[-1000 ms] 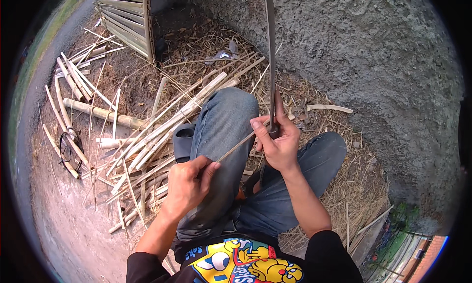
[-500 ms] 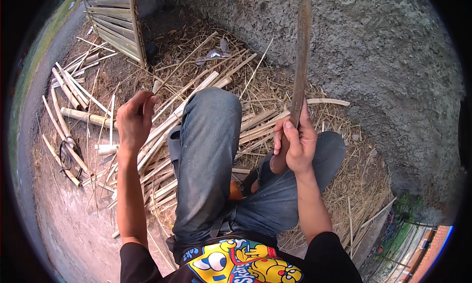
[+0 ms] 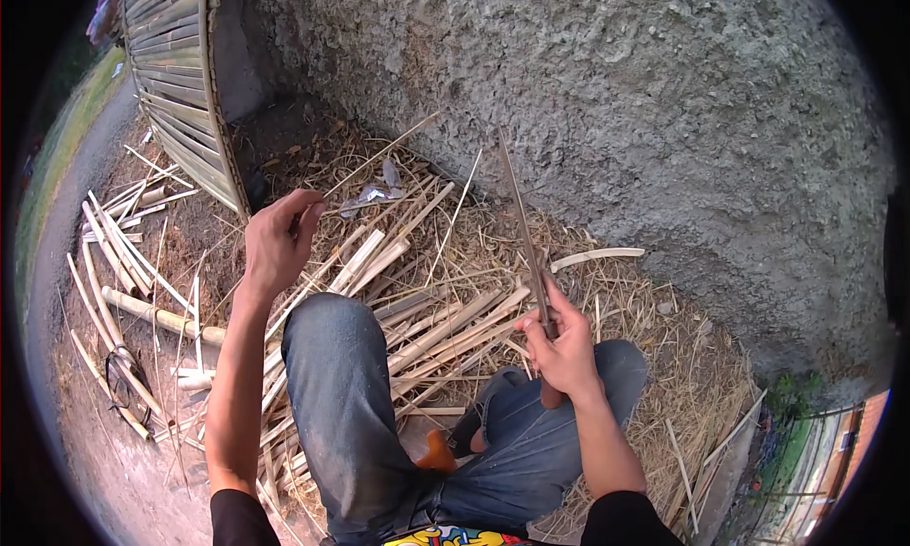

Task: The person strips thin layers off a piece of bamboo using a large knife, repeatedly pulling the bamboo across the blade to refine its thickness.

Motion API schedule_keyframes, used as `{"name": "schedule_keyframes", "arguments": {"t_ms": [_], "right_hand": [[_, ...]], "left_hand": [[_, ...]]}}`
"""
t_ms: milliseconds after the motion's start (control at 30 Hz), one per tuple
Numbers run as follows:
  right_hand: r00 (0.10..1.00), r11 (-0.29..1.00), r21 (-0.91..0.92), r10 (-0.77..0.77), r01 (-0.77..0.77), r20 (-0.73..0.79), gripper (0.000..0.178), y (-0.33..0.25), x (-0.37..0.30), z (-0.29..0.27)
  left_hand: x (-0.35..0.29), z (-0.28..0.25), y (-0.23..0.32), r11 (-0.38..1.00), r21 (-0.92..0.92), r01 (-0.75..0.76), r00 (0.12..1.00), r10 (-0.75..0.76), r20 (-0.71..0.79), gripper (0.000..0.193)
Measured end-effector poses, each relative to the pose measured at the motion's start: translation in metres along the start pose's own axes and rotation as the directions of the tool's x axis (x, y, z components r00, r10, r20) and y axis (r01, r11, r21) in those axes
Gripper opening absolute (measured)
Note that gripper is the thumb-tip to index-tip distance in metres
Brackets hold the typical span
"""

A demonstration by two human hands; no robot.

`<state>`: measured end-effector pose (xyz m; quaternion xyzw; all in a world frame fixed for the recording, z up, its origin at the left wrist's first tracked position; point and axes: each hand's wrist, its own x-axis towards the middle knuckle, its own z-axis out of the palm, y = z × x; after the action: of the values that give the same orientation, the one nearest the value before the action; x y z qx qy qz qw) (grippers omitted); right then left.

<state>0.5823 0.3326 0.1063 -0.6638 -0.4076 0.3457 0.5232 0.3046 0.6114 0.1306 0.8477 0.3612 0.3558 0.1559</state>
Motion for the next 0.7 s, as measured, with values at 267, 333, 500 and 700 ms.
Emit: {"name": "schedule_keyframes", "arguments": {"t_ms": [267,333,500,700], "right_hand": [[0.789,0.826,-0.437,-0.517,0.356,-0.333,0.054,-0.031,0.099,-0.105],[0.708,0.825,-0.394,-0.556,0.405,-0.435,0.048,-0.024,0.133,-0.133],[0.639,0.802,-0.292,-0.593,0.521,-0.49,0.034,0.019,0.206,-0.181],[0.644,0.775,-0.394,-0.631,0.495,-0.433,0.035,0.044,0.257,-0.193]], "left_hand": [[0.186,0.104,0.11,0.909,-0.156,-0.388,0.912,0.353,-0.21,0.007],[0.23,0.136,0.13,0.887,-0.169,-0.429,0.893,0.389,-0.227,0.007],[0.294,0.212,0.142,0.933,-0.163,-0.322,0.937,0.288,-0.199,0.01],[0.317,0.25,0.145,0.936,-0.283,-0.209,0.976,0.182,-0.117,0.013]]}}
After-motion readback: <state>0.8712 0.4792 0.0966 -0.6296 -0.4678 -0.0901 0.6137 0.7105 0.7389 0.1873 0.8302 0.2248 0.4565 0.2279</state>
